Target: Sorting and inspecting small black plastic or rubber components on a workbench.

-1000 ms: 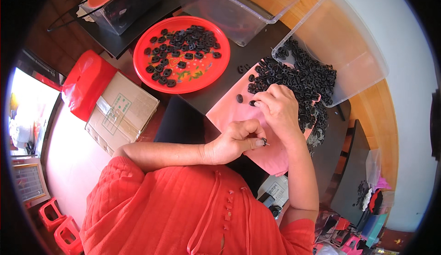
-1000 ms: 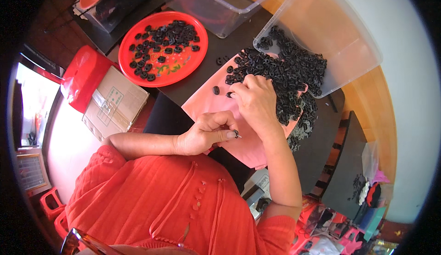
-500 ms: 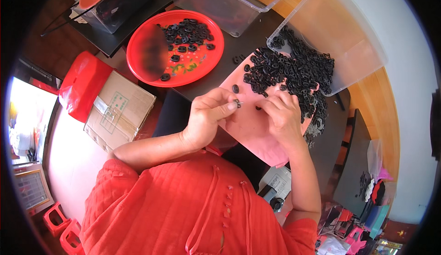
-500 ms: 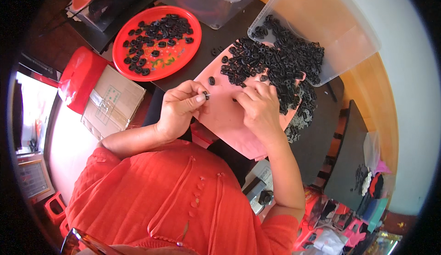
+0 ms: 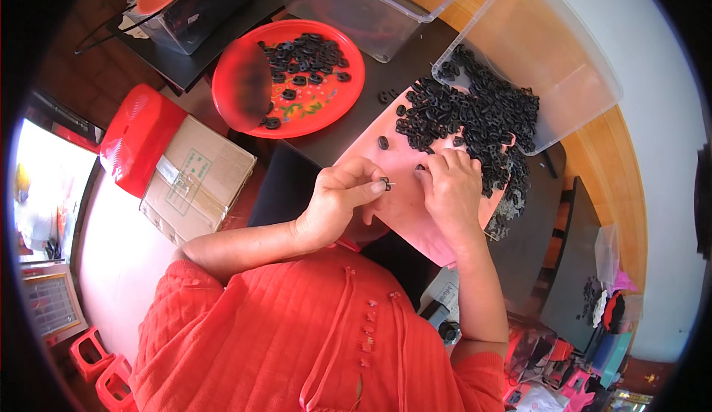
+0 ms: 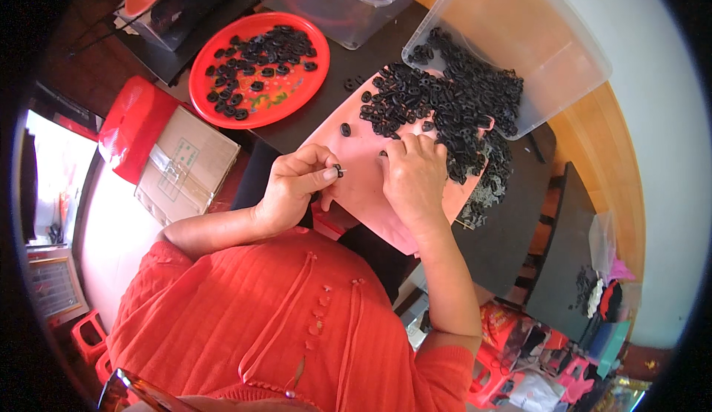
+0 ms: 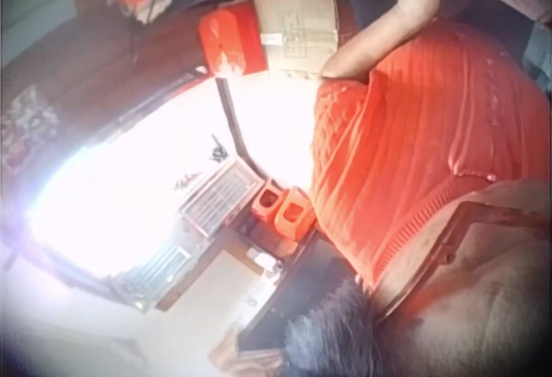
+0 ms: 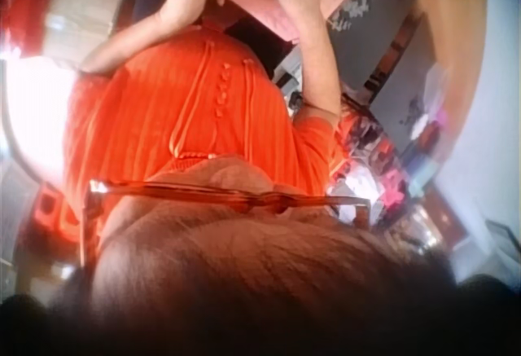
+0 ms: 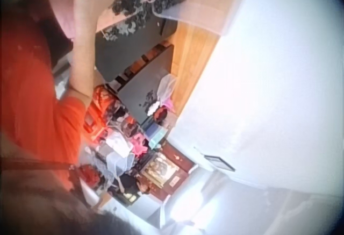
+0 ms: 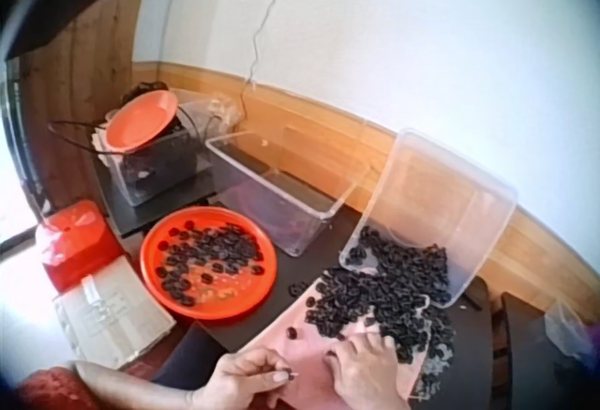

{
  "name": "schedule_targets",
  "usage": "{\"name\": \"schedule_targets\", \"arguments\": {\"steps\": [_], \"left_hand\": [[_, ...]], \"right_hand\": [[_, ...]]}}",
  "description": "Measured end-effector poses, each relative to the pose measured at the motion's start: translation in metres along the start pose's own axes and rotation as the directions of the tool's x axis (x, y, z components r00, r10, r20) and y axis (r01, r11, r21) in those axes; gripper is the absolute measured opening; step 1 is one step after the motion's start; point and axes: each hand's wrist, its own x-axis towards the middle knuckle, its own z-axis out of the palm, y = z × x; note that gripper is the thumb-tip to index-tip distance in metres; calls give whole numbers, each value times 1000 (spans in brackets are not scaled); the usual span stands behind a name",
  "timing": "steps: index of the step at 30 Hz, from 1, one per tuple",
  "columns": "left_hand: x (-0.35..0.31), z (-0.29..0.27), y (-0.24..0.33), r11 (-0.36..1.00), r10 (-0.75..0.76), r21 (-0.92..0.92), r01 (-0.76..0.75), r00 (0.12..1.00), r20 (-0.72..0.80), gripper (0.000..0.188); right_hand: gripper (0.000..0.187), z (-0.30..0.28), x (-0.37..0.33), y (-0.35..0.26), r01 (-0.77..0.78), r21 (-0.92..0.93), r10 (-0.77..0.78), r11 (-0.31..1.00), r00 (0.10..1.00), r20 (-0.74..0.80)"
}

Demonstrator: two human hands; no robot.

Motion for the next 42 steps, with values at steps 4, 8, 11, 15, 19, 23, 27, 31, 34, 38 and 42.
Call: {"name": "schedule_targets", "arguments": {"steps": [4,8,11,15,19,23,27,31,34,38,42], "left_hand": [[3,4,9,998,-64,-10,64,997,-46,6],[10,5,12,998,-55,5,56,997,-45,7],[22,10,14,998,-7,-57,4,999,-44,7],[59,33,11,986,106,-127,-111,993,-50,8],[68,59,24,955,-95,-284,87,995,-13,8],[75,62,12,973,-72,-220,69,997,-7,10],[69,65,11,913,-147,-385,136,989,1,12],[66,64,10,920,-156,-368,136,987,-24,12],[64,62,6,925,-169,-353,141,984,-51,11],[63,61,-2,928,-147,-354,115,987,-66,8],[58,49,-13,984,39,-170,-51,997,-69,10]], "right_hand": [[16,2,-3,-3,-49,201,50,978,999,0],[16,5,-16,1,-341,805,369,486,915,165],[14,-14,-17,1,-371,922,432,113,854,290],[20,-23,-15,-21,-267,962,453,-51,852,261],[23,-14,-13,-47,-188,972,486,143,868,96],[17,-14,-19,-49,-139,891,437,433,897,-72],[15,-24,-19,-42,-131,854,337,504,940,-55],[14,-27,-22,-37,-146,811,240,566,971,7],[15,-26,-27,-43,-90,696,194,713,978,-72],[14,-22,-34,-46,-124,682,226,720,972,-62],[14,-23,-29,-28,-208,832,427,515,903,-39]]}}
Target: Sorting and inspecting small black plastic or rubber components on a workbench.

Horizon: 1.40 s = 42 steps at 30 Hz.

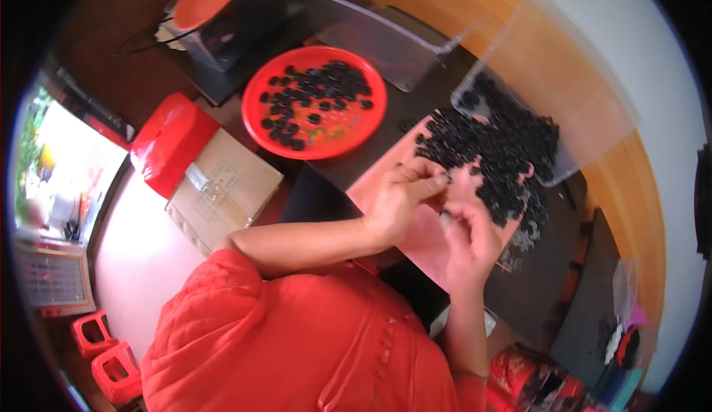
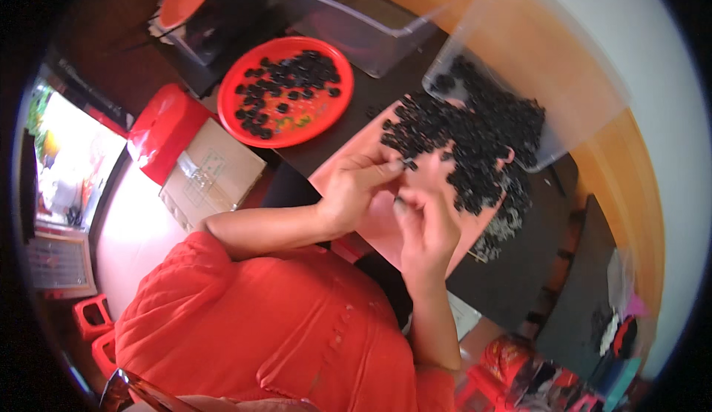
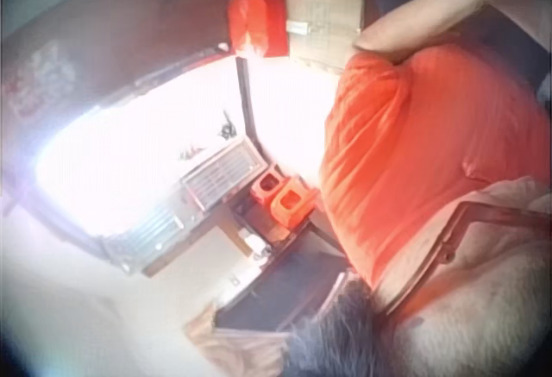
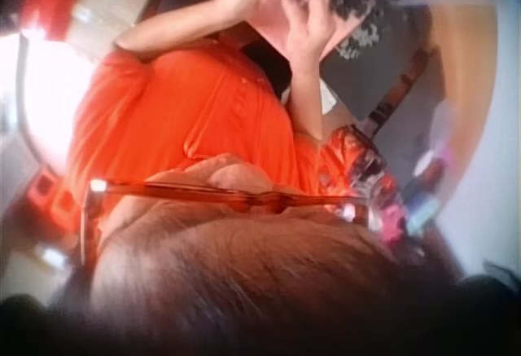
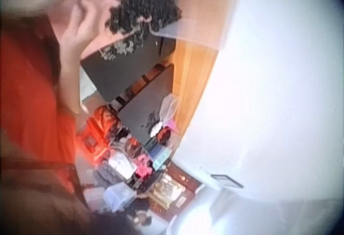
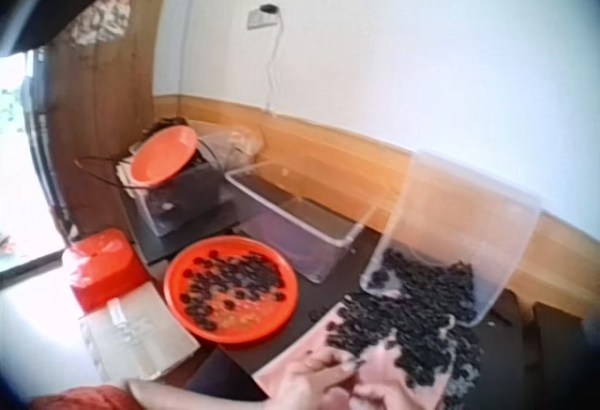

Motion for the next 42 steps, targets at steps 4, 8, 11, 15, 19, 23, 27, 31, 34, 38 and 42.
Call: {"name": "schedule_targets", "arguments": {"steps": [4,8,11,15,19,23,27,31,34,38,42], "left_hand": [[-9,-2,0,996,31,83,-34,999,34,15],[-11,-2,-2,990,8,143,-15,998,56,16],[-13,-1,-3,986,8,164,-15,999,48,17],[-13,0,-3,980,-12,201,5,999,32,16],[-11,-2,-6,979,-14,203,8,999,31,15],[-10,-4,-5,973,-26,229,19,999,27,14],[-9,-3,-5,967,-16,255,9,1000,24,13],[-11,-2,-5,964,18,266,-29,999,44,11],[-13,-3,-1,970,-50,241,36,997,54,8],[-15,-2,-3,974,-21,228,15,999,25,9],[-17,2,-4,957,37,286,-46,999,35,8]], "right_hand": [[14,-15,22,8,-275,406,336,872,938,-86],[17,-14,27,9,-299,471,371,830,926,-66],[17,-11,27,10,-314,484,385,817,921,-53],[15,-11,27,9,-327,483,379,812,925,-10],[15,-11,25,7,-340,460,381,821,924,2],[15,-9,23,9,-301,424,348,854,937,-37],[15,-6,21,13,-275,401,318,874,947,-42],[14,-5,17,14,-235,362,271,902,961,-51],[13,-4,16,12,-206,383,253,900,965,-75],[14,0,13,16,-129,309,171,942,979,-110],[16,2,11,23,8,169,15,986,991,-134]]}}
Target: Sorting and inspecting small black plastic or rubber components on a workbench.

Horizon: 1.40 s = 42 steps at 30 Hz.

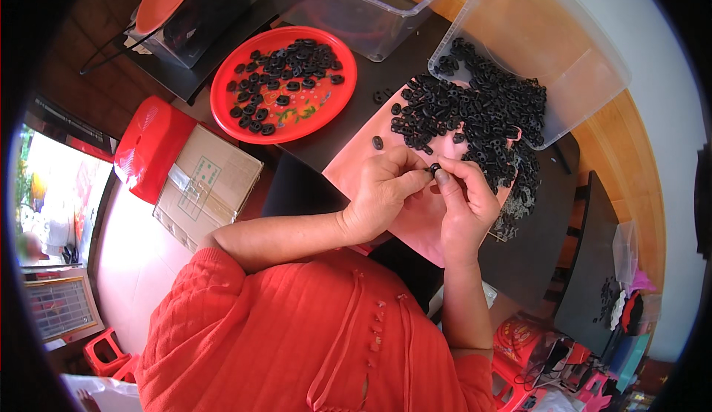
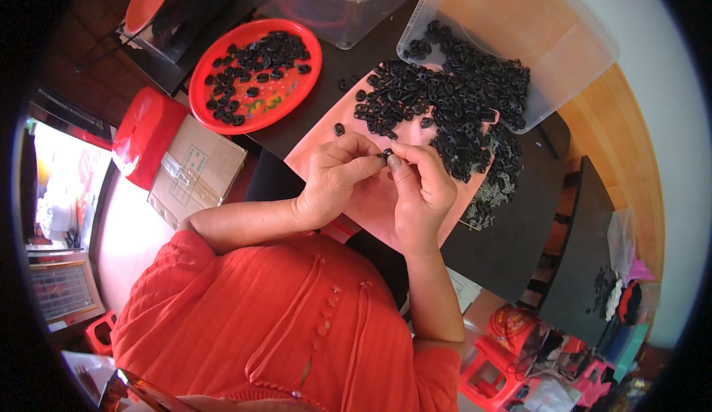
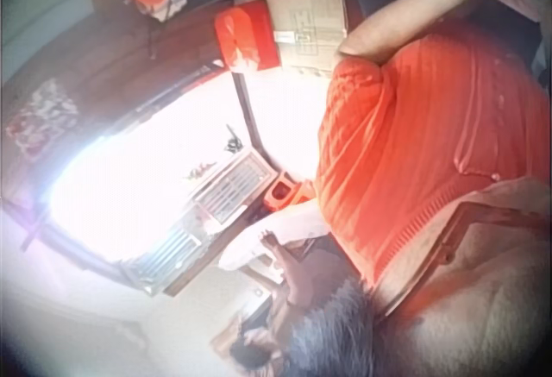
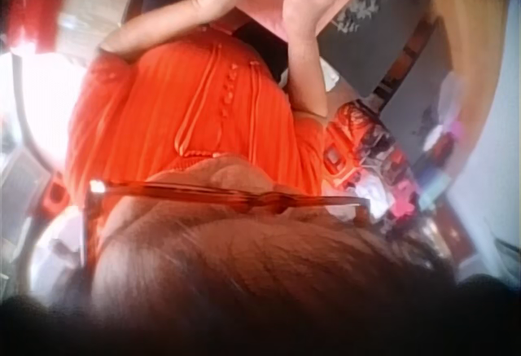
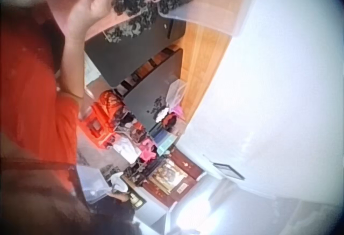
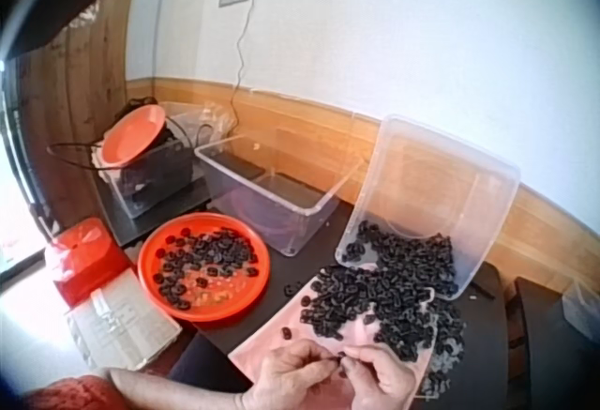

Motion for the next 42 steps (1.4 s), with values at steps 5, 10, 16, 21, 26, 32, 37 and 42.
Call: {"name": "schedule_targets", "arguments": {"steps": [5,10,16,21,26,32,37,42], "left_hand": [[-1,-5,-7,999,53,3,-53,997,64,5],[1,-5,-1,986,136,-123,-115,974,179,31],[8,-12,2,991,129,-15,-132,924,359,38],[5,-19,9,961,141,169,-218,914,382,35],[4,-17,8,971,141,128,-203,914,381,32],[7,-20,11,875,284,219,-432,824,490,28],[-5,-25,4,925,246,158,-347,860,447,27],[-10,-15,9,968,231,-36,-247,831,505,18]], "right_hand": [[16,-7,3,-13,-299,295,298,908,953,51],[23,-17,9,-8,-373,415,345,830,928,143],[33,-27,11,-10,-480,454,396,751,877,272],[18,-28,6,-11,-549,372,445,749,832,332],[12,-34,2,-12,-506,199,418,839,834,359],[13,-33,-1,-13,-599,323,445,733,781,439],[19,-29,-8,-15,-679,318,506,662,718,478],[33,-28,-24,-18,-611,497,365,616,780,508]]}}
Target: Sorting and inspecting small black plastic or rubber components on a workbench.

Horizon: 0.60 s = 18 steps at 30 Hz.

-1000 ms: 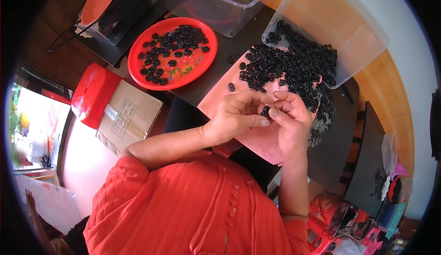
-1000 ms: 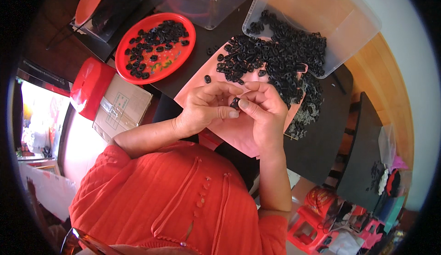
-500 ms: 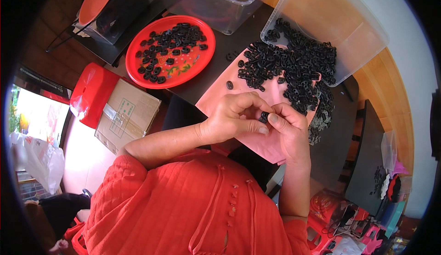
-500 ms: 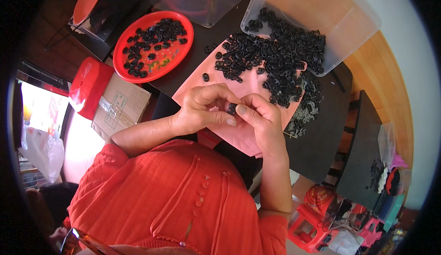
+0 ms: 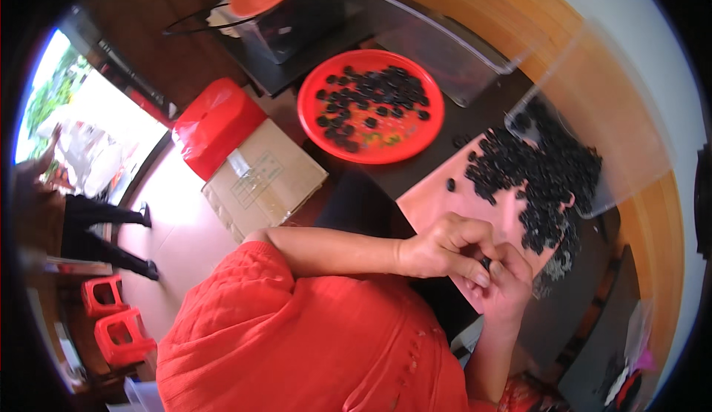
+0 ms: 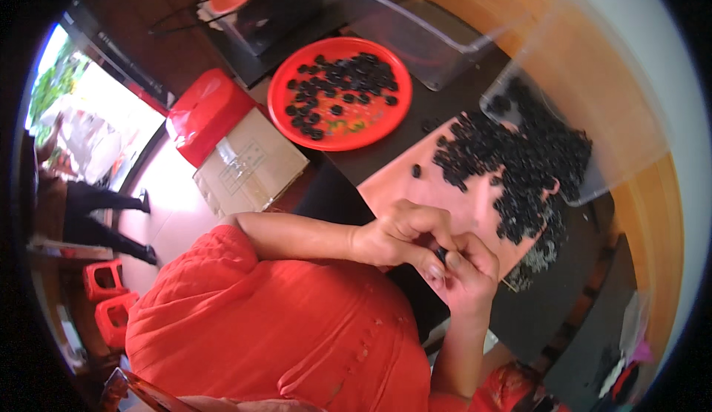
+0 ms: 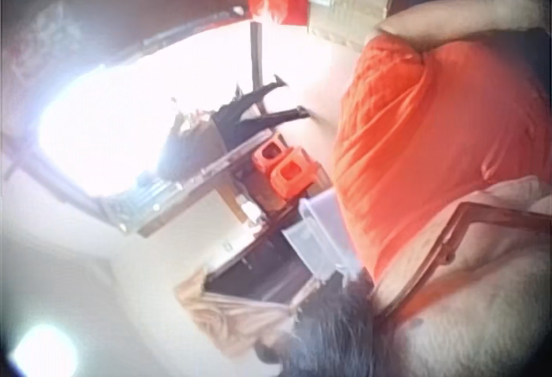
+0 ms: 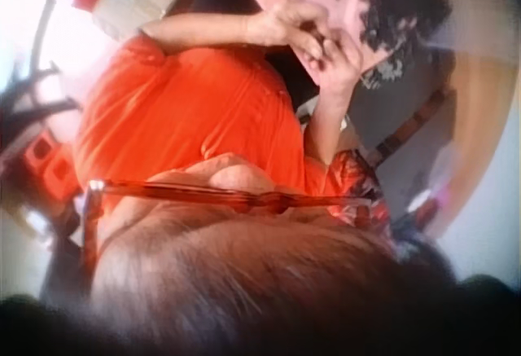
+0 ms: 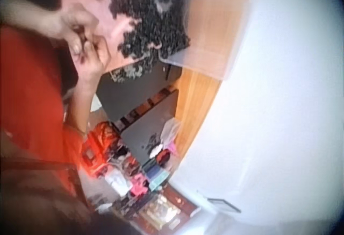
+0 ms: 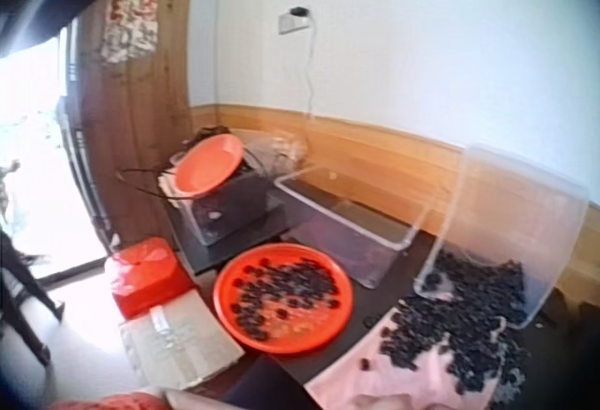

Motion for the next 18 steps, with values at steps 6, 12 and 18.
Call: {"name": "schedule_targets", "arguments": {"steps": [6,12,18], "left_hand": [[-10,-13,-1,989,-119,-102,111,990,-76,17],[-9,-43,32,915,66,403,3,985,-157,18],[1,-126,102,781,114,577,237,855,-505,22]], "right_hand": [[27,8,17,20,-43,152,32,987,997,69],[19,23,18,9,5,2,-5,1000,985,-173],[12,-11,11,-18,175,-460,-325,870,906,-270]]}}
